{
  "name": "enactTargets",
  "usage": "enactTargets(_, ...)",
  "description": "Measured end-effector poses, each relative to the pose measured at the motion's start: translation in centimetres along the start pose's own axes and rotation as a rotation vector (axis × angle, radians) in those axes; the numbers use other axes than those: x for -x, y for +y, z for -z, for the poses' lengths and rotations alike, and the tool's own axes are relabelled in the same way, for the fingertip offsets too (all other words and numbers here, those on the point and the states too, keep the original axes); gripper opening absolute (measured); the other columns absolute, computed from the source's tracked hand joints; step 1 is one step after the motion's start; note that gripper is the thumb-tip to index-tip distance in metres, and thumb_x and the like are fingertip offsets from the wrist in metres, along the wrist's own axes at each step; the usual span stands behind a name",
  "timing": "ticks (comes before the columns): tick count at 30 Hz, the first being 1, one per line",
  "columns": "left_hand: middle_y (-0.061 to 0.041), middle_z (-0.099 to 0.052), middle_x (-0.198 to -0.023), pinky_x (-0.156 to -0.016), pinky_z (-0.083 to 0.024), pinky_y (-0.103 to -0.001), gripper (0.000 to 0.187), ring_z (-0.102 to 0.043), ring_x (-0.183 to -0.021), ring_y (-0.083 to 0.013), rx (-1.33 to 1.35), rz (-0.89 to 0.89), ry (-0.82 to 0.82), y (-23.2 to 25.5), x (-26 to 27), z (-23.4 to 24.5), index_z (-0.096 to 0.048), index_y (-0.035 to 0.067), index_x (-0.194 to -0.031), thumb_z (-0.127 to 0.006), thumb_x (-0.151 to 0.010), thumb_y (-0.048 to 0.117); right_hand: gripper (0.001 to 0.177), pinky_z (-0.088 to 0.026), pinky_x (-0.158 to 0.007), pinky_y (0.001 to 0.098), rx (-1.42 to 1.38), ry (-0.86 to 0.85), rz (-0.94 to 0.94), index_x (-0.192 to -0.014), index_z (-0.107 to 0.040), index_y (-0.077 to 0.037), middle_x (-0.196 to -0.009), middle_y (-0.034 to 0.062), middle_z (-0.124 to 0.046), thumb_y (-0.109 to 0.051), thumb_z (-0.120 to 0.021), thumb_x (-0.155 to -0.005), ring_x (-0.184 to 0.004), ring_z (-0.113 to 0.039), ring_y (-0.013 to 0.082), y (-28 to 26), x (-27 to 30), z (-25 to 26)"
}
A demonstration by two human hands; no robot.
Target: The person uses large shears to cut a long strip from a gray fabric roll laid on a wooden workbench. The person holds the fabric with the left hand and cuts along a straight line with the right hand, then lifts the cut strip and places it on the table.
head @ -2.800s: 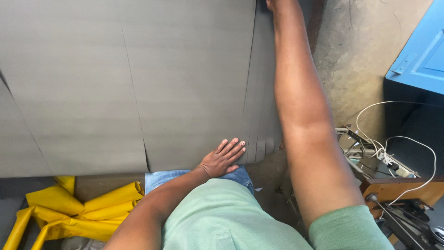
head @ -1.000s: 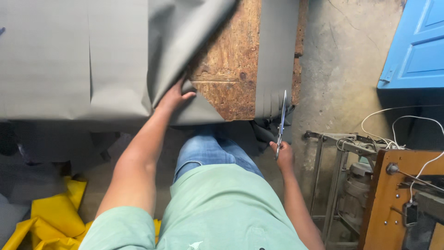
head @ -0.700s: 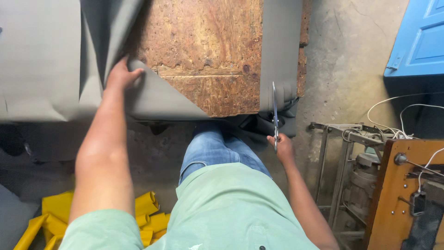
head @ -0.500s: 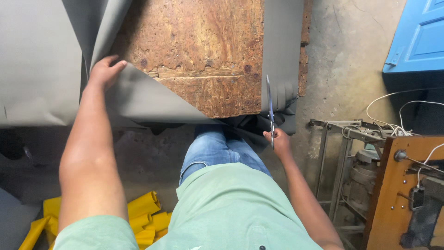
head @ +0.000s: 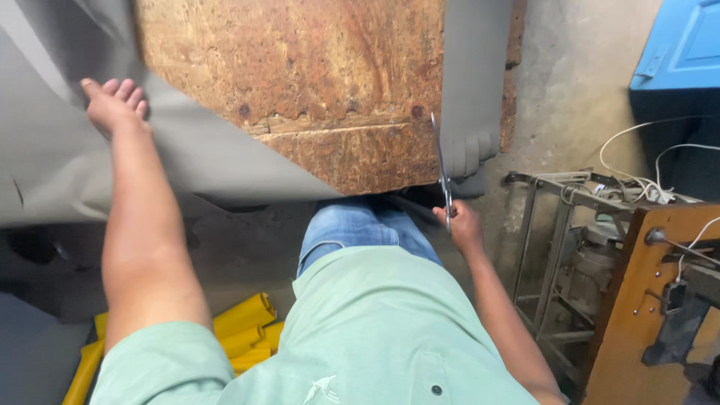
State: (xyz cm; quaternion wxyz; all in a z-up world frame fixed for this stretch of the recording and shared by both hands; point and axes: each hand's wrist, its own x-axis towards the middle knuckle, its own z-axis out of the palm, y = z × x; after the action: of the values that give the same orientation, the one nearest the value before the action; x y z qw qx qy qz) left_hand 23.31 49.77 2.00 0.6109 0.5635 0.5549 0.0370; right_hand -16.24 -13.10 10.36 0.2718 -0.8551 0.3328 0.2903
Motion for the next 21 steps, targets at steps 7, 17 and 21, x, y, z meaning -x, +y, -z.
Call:
enactTargets(7, -0.008, -0.078, -0.078, -0.069, -0.059, -0.036, 0.016, -0.078, -0.072, -0.0229, -0.623, -0.886, -0.393, -9.4, 7.9, -4.5, -0.077, 0.012, -0.094, -0.066, -0.101, 0.022, 0.041, -0.054, -0.078, 0.0402, -0.245, 0.014, -0.146, -0.094, -0.075, -0.017, -0.079, 0.0093, -0.074, -0.055, -0.087, -0.083, -0.082, -0.072, 0.0287, -0.7, -0.4, 0.9)
enactTargets(17, -0.012, -0.077, -0.103, -0.091, -0.056, -0.049, 0.022, -0.073, -0.101, -0.0355, -0.838, -0.751, -0.954, -22.9, 34.4, -8.9, -0.076, 0.017, -0.114, -0.068, -0.101, 0.033, 0.036, -0.048, -0.064, 0.0355, -0.332, 0.003, -0.131, -0.096, -0.071, -0.013, -0.072, 0.008, -0.067, -0.045, -0.085, -0.093, -0.066, -0.06, 0.0185, 2.5, -0.5, 3.0)
enactTargets(21, -0.007, -0.078, -0.105, -0.088, -0.06, -0.04, 0.039, -0.076, -0.097, -0.025, -0.911, -0.217, -1.066, -34.7, 39.9, -10.9, -0.072, 0.019, -0.122, -0.072, -0.092, 0.044, 0.042, -0.053, -0.053, 0.0286, -0.557, -0.139, -0.195, -0.091, -0.065, -0.009, -0.063, 0.0056, -0.062, -0.045, -0.086, -0.09, -0.057, -0.063, 0.016, 8.6, -0.2, 2.2)
